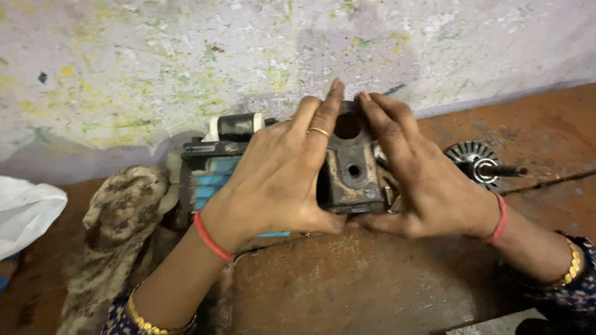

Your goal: The person cleans the commutator of a small electric motor using a sanding block, then attaches a metal housing to the motor and secures it with a hammer and bolts. The person handles the motor, sanding block, hammer, and bolts throughout the process.

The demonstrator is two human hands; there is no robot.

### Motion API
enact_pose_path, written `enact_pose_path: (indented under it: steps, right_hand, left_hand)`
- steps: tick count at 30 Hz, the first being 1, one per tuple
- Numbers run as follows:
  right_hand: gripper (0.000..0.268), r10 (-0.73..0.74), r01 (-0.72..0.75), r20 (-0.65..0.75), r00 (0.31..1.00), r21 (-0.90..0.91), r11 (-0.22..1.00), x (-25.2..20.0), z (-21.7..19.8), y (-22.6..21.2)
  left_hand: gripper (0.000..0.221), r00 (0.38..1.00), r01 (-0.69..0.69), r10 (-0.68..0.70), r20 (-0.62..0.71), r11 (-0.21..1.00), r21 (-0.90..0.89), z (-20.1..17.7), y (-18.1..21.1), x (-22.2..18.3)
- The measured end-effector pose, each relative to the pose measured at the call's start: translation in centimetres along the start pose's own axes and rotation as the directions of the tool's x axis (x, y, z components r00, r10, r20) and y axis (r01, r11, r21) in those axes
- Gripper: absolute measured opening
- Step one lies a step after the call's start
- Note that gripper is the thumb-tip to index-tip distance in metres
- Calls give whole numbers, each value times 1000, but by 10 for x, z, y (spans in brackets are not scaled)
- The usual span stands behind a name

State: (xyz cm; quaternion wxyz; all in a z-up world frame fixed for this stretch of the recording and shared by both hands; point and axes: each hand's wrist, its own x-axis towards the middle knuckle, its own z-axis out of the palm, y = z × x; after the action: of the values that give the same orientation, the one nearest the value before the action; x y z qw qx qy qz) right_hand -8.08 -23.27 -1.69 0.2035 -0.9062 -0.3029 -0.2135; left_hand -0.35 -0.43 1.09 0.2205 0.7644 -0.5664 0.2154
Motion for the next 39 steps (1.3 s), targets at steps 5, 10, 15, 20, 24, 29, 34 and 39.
enact_pose_path:
  steps: [5,10,15,20,24,29,34,39]
  right_hand:
    - [131,-60,167,-204,977,558,813,4,39,16]
    - [148,-137,192,-157,978,420,887,-10,45,32]
    - [135,-137,231,-244,960,413,881,-12,61,37]
    - [127,-130,225,-358,925,239,945,-18,79,45]
    - [123,-172,240,-280,945,232,943,-19,71,47]
    - [120,-159,249,-244,957,404,880,-8,61,35]
    - [122,-143,200,-216,966,270,942,-3,50,30]
    - [122,-81,134,-193,978,281,950,-1,46,27]
  left_hand:
    - [158,993,55,-54,102,999,-2,-2,-4,2]
    - [154,995,57,-52,90,997,-46,-2,-8,2]
    - [139,999,-24,26,25,997,-76,-3,-12,-2]
    - [135,999,3,-2,36,1000,-11,5,-14,-2]
    - [81,989,134,-139,-54,988,-73,16,-9,4]
    - [43,956,143,-167,-241,983,-115,20,-7,10]
    - [39,932,250,-274,-236,960,-125,24,-7,19]
    - [43,924,304,-312,-221,950,-74,25,-6,21]
